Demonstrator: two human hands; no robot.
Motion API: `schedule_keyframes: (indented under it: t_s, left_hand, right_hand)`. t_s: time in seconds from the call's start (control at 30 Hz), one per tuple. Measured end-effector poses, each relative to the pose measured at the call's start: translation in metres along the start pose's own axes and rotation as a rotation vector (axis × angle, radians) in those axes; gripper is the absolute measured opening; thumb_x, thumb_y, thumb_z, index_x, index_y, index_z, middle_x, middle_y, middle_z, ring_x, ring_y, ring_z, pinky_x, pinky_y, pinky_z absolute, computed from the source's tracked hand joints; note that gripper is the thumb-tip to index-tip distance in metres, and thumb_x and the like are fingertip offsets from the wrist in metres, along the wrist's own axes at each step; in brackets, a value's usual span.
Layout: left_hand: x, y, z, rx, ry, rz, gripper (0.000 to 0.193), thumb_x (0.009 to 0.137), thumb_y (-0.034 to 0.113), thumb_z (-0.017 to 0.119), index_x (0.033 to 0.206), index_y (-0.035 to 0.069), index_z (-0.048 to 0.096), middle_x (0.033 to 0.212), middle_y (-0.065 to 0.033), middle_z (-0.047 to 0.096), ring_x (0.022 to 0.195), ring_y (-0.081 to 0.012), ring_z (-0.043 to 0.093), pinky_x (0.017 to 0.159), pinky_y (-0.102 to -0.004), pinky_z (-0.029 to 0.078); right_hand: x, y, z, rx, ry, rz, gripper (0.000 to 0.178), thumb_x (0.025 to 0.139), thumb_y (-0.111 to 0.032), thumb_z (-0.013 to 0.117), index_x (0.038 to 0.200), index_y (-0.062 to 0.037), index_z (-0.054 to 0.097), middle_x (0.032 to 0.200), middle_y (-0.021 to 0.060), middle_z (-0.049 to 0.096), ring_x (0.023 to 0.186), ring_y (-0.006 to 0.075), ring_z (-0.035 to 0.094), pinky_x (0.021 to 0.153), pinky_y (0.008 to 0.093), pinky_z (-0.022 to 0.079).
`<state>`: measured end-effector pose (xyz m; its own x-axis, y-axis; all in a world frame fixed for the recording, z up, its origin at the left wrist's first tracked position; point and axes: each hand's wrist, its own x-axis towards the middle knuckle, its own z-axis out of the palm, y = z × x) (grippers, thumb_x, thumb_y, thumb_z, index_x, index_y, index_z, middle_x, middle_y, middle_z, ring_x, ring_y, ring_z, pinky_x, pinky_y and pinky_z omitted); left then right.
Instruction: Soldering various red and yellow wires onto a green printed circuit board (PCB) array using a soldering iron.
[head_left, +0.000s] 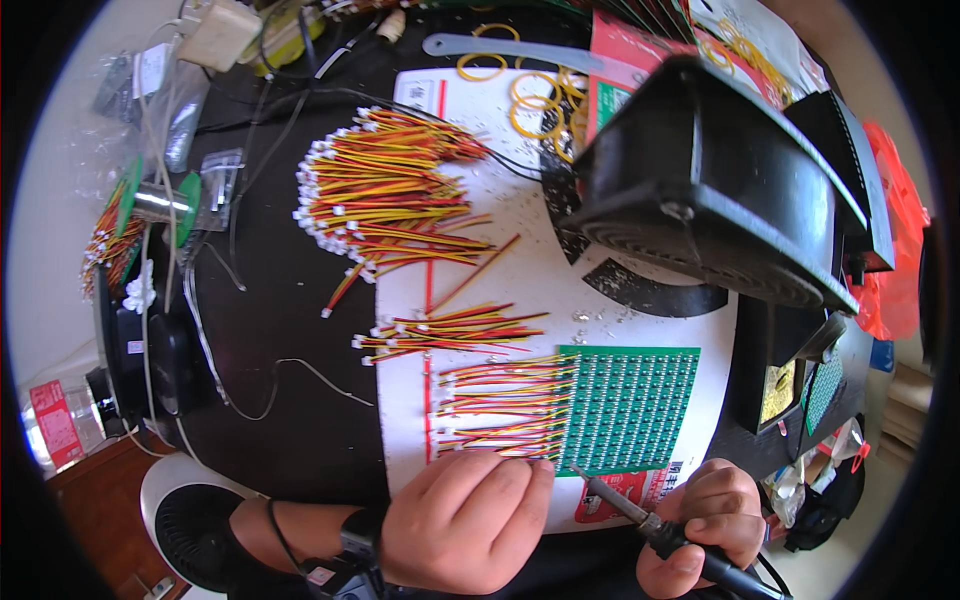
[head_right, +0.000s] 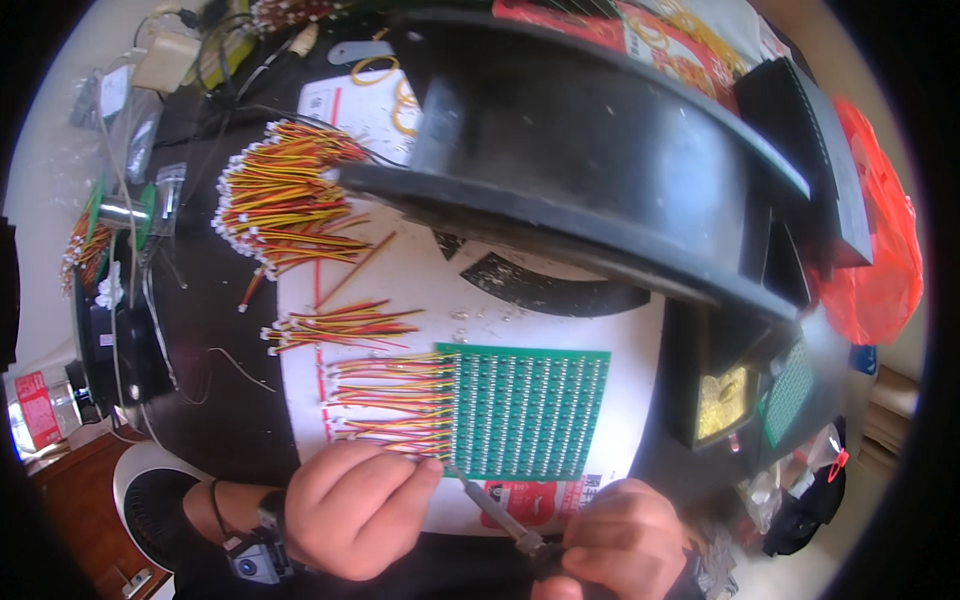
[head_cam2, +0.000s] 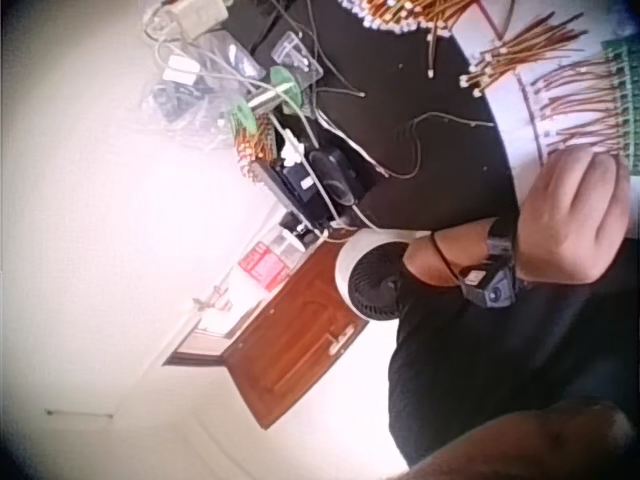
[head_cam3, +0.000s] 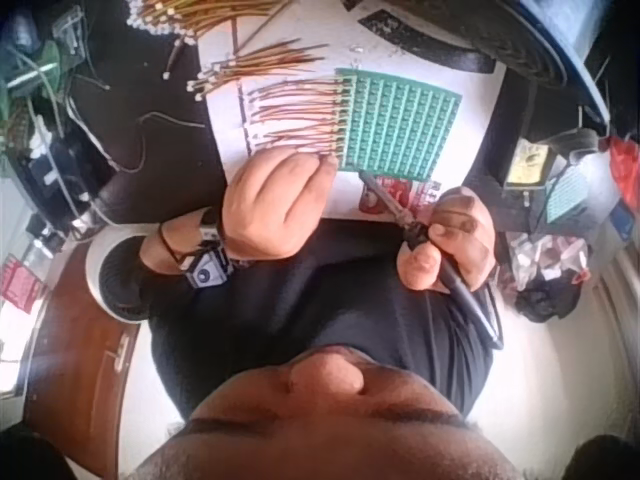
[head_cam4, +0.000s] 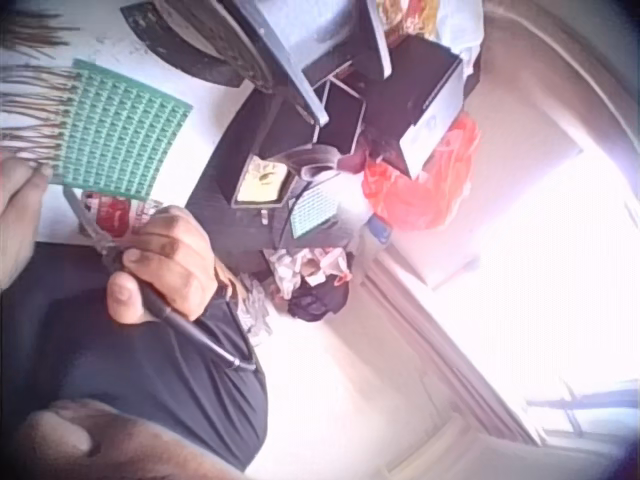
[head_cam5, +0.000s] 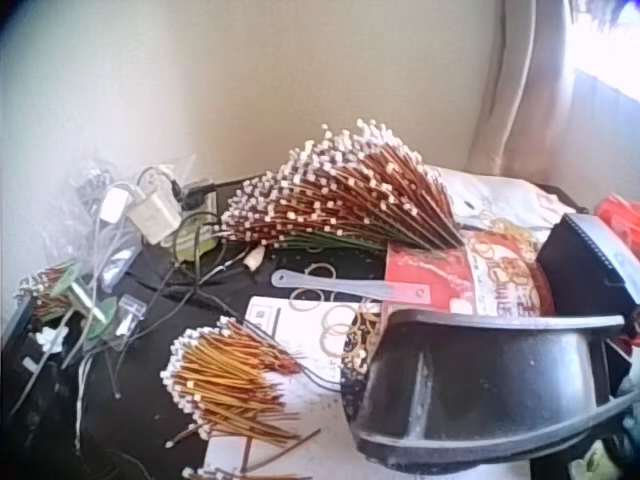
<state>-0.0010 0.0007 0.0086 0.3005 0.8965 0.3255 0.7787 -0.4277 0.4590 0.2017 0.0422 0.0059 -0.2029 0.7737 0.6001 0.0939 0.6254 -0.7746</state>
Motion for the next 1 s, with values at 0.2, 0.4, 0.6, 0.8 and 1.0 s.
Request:
schedule_keyframes:
  t_s: [0.2, 0.4, 0.6, 0.8, 1.0]
  left_hand:
    - [-0.011, -0.008, -0.003, -0.034, 0.032, -0.035, 0.021, 0.07, -0.005, 0.069, 0.09, -0.001, 0.073, 0.08, -0.0087, 0.064, 0.07, -0.0234, 0.063, 0.064, -0.0317, 0.054]
    - [0.012, -0.051, -0.04, 0.089, 0.2, -0.414, 0.022, 0.072, -0.008, 0.073, 0.093, 0.0, 0.072, 0.089, -0.0116, 0.067, 0.079, -0.0265, 0.066, 0.069, -0.0334, 0.052]
    - [0.014, -0.065, -0.036, 0.081, 0.196, -0.354, 0.019, 0.072, -0.006, 0.076, 0.09, -0.001, 0.071, 0.087, -0.0091, 0.063, 0.075, -0.0262, 0.061, 0.066, -0.0364, 0.049]
    - [0.015, -0.061, -0.039, 0.06, 0.232, -0.342, 0.016, 0.069, -0.009, 0.074, 0.081, 0.0, 0.067, 0.085, -0.0098, 0.064, 0.073, -0.0274, 0.062, 0.064, -0.035, 0.05]
    - [0.0, -0.049, -0.043, -0.296, 0.356, -0.445, 0.019, 0.069, -0.015, 0.061, 0.082, -0.001, 0.063, 0.082, -0.0128, 0.065, 0.071, -0.0202, 0.064, 0.063, -0.0281, 0.049]
  right_hand:
    - [-0.009, 0.007, 0.002, 0.072, 0.032, -0.017, 0.018, 0.085, -0.01, 0.063, 0.087, 0.0045, 0.053, 0.058, 0.009, 0.049, 0.046, 0.0164, 0.044, 0.043, 0.0305, 0.036]
    - [-0.027, 0.014, -0.003, -0.142, 0.163, -0.049, 0.024, 0.079, -0.024, 0.062, 0.08, -0.0046, 0.048, 0.058, 0.0013, 0.041, 0.047, 0.0113, 0.039, 0.045, 0.0263, 0.027]
    - [-0.026, 0.008, -0.001, -0.142, 0.15, -0.03, 0.024, 0.079, -0.024, 0.062, 0.08, -0.0045, 0.048, 0.058, 0.0018, 0.042, 0.046, 0.0116, 0.039, 0.044, 0.0267, 0.028]
    - [-0.024, 0.011, -0.001, -0.142, 0.176, -0.077, 0.024, 0.079, -0.023, 0.063, 0.079, -0.004, 0.049, 0.057, 0.0024, 0.043, 0.044, 0.0119, 0.039, 0.042, 0.0258, 0.027]
    - [-0.025, 0.013, 0.001, -0.104, 0.212, -0.073, 0.025, 0.078, -0.023, 0.064, 0.078, -0.0033, 0.049, 0.055, 0.0023, 0.042, 0.043, 0.0121, 0.04, 0.04, 0.0251, 0.028]
